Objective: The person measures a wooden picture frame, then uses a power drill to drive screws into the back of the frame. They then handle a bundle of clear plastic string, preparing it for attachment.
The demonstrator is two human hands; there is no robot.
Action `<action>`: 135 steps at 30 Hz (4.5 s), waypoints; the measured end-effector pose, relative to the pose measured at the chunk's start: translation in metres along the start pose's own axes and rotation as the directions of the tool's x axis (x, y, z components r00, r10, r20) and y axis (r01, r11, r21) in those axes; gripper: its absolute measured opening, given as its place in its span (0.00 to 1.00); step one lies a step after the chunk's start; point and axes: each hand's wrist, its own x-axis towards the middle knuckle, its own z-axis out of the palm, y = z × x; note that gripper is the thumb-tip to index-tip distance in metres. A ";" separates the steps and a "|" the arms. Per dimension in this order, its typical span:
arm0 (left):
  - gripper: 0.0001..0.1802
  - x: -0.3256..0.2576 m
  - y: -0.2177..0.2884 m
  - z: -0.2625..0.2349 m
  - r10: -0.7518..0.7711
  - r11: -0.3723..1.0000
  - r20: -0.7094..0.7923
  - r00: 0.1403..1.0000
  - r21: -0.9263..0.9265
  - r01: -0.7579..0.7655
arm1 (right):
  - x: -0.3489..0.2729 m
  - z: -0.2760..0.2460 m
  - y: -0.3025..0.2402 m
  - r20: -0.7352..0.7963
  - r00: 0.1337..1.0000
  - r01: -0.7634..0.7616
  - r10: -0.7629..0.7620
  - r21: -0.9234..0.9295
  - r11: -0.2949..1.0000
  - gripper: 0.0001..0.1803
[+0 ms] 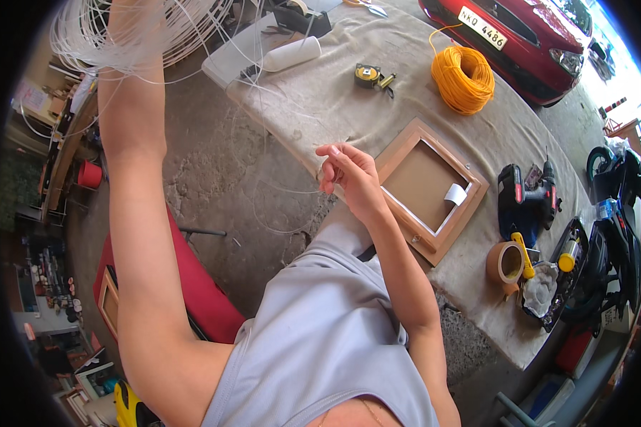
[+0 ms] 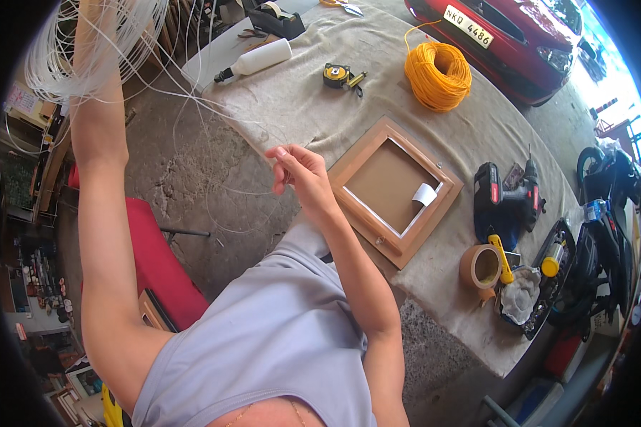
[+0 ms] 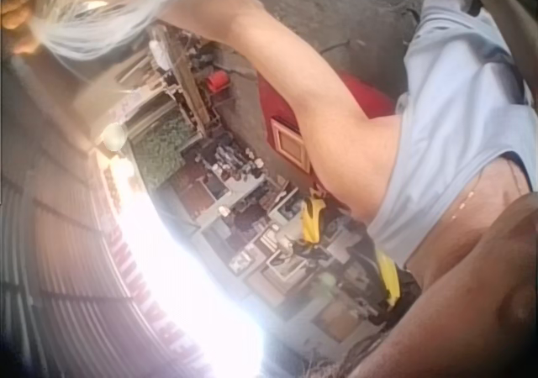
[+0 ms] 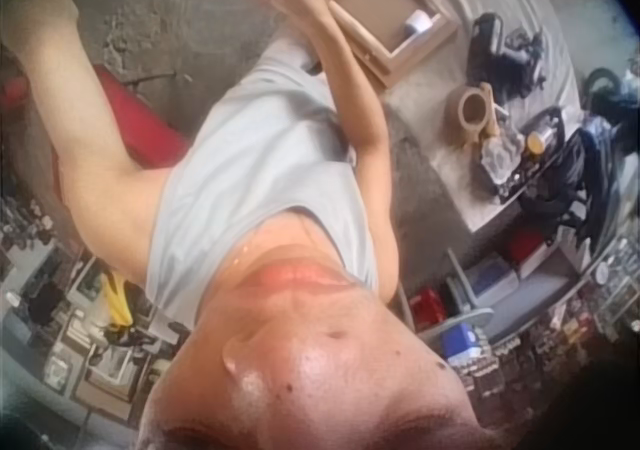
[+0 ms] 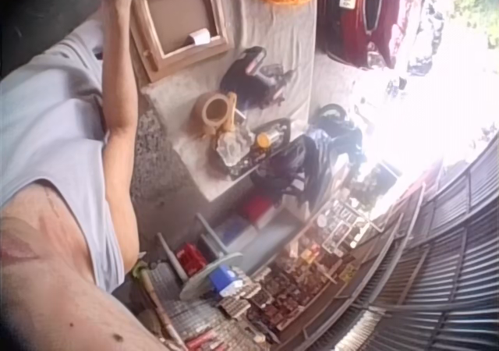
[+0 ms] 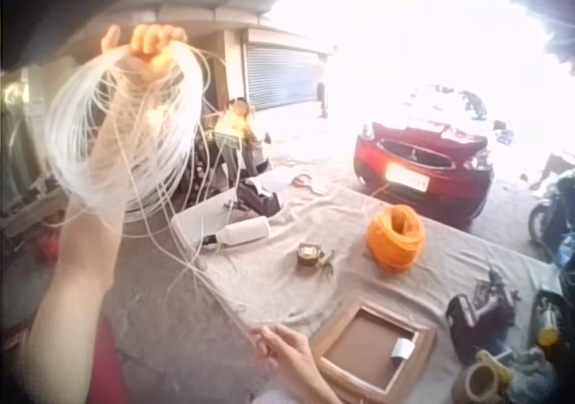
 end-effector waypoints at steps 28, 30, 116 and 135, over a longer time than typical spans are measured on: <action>0.27 0.023 0.034 0.016 0.120 0.984 0.213 0.970 0.106 -0.145 | -0.030 0.049 -0.040 0.119 0.885 0.422 -0.450 -0.612 0.669 0.37; 0.27 0.020 0.015 0.020 0.143 0.986 0.308 0.941 0.034 -0.161 | -0.032 0.048 -0.058 0.168 0.848 0.487 -0.503 -0.621 0.613 0.33; 0.34 -0.066 -0.022 0.107 -0.598 0.800 0.294 0.746 0.161 0.578 | -0.027 0.014 -0.174 -0.169 0.772 0.481 -0.613 -0.476 0.736 0.11; 0.24 -0.031 -0.025 0.047 -0.505 0.863 0.288 0.814 0.164 0.478 | -0.041 0.005 -0.187 -0.077 0.855 0.445 -0.513 -0.400 0.801 0.13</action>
